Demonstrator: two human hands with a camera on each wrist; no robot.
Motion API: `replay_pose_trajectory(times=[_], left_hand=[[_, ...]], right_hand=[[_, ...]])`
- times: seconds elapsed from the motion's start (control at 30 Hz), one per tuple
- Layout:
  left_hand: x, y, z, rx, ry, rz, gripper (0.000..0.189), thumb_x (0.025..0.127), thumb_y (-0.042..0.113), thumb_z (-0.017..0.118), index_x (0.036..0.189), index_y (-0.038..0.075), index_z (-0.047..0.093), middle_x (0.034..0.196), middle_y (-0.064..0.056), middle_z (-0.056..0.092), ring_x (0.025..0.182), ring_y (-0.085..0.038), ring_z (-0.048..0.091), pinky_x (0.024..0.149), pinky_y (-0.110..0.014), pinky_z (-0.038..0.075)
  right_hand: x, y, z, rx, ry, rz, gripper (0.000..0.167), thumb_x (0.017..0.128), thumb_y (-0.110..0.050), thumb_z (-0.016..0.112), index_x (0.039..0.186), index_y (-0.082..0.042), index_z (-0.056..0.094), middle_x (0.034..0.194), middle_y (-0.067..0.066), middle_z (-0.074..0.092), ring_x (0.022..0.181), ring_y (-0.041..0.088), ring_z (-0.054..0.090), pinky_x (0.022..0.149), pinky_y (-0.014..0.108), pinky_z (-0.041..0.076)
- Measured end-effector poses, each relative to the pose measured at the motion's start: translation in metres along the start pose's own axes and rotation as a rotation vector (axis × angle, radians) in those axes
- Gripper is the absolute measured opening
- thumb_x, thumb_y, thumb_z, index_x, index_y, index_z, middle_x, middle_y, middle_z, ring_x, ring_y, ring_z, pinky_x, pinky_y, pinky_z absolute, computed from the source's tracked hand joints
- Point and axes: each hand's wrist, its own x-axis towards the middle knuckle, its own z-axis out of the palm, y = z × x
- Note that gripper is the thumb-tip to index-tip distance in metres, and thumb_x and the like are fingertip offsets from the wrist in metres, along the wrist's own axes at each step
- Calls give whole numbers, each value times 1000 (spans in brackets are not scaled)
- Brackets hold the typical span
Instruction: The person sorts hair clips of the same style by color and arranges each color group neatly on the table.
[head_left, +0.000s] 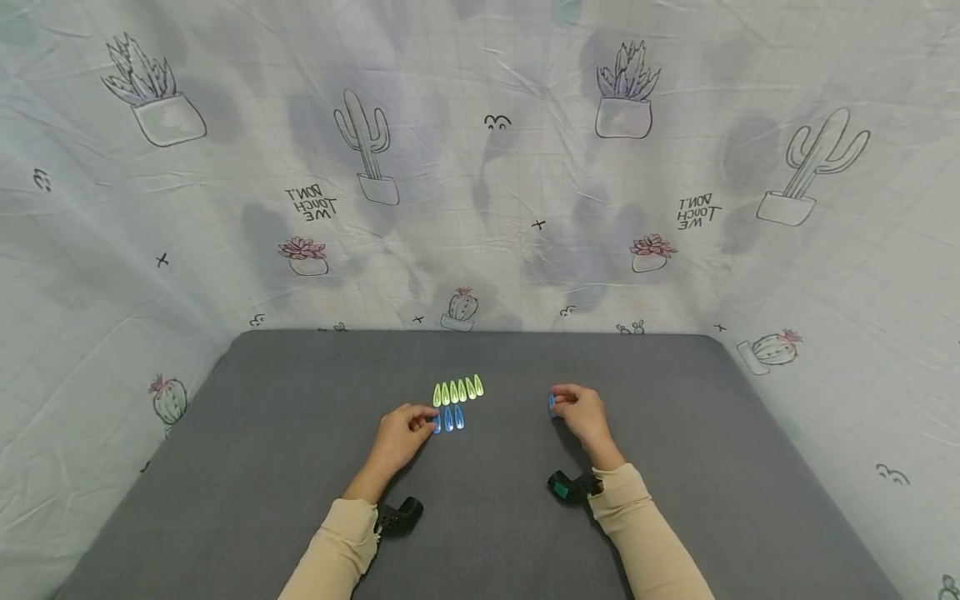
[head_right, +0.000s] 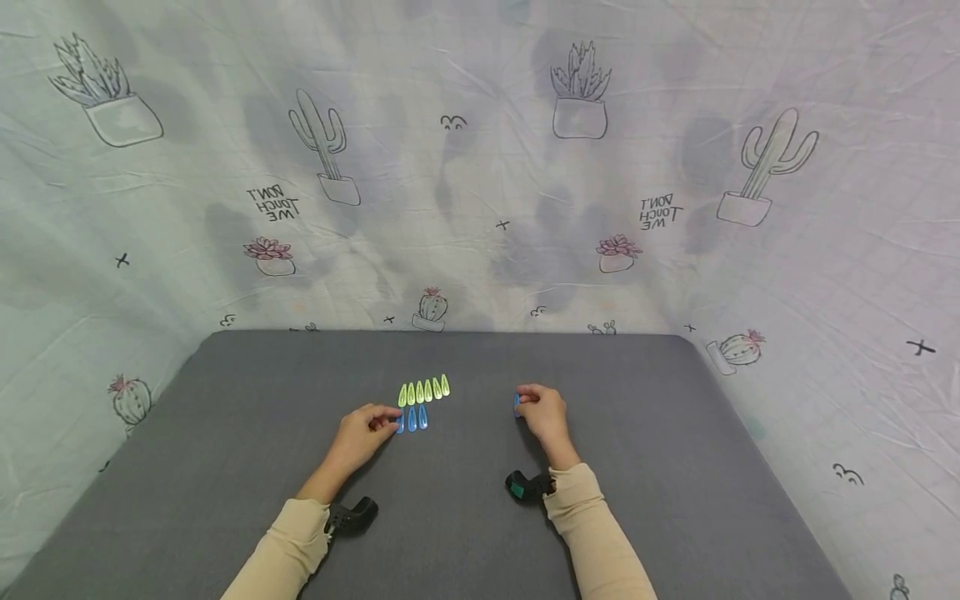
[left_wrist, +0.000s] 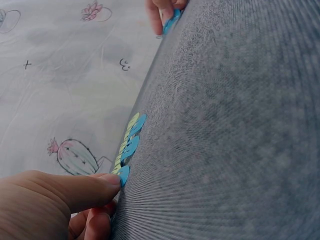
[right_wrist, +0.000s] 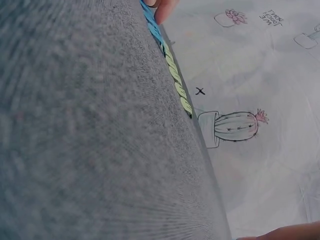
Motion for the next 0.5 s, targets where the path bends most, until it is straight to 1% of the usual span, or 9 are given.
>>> replay_pose_trajectory(times=[0.1,0.27,0.33,0.5], left_hand=[[0,0,-1,-1,1,1,12,79,5,74,91,6,74,71,0,55,64,-9,47,58,-22,39],[-1,1,-2,-4,2,6,12,79,5,74,91,6,74,70,0,54,63,-8,47,58,-22,39],[-1,0,-2,-5,3,8,12,79,5,74,91,6,74,70,0,54,63,-8,47,58,-22,39],[-1,0,-2,-8,6,8,12,79,5,74,90,6,74,70,0,55,63,-8,48,58,-22,39]], right_hand=[[0,-1,0,81,-18,27,31,82,3,63,114,2,66,96,16,66,80,13,58,65,22,46],[0,-2,0,209,-37,44,32,84,7,61,116,5,64,97,18,64,82,12,57,69,21,49],[-1,-3,0,242,-48,51,32,84,7,61,116,5,64,96,16,63,80,11,57,70,22,50],[-1,-4,2,281,-87,56,33,85,5,62,118,5,63,92,11,62,78,10,58,74,25,51]])
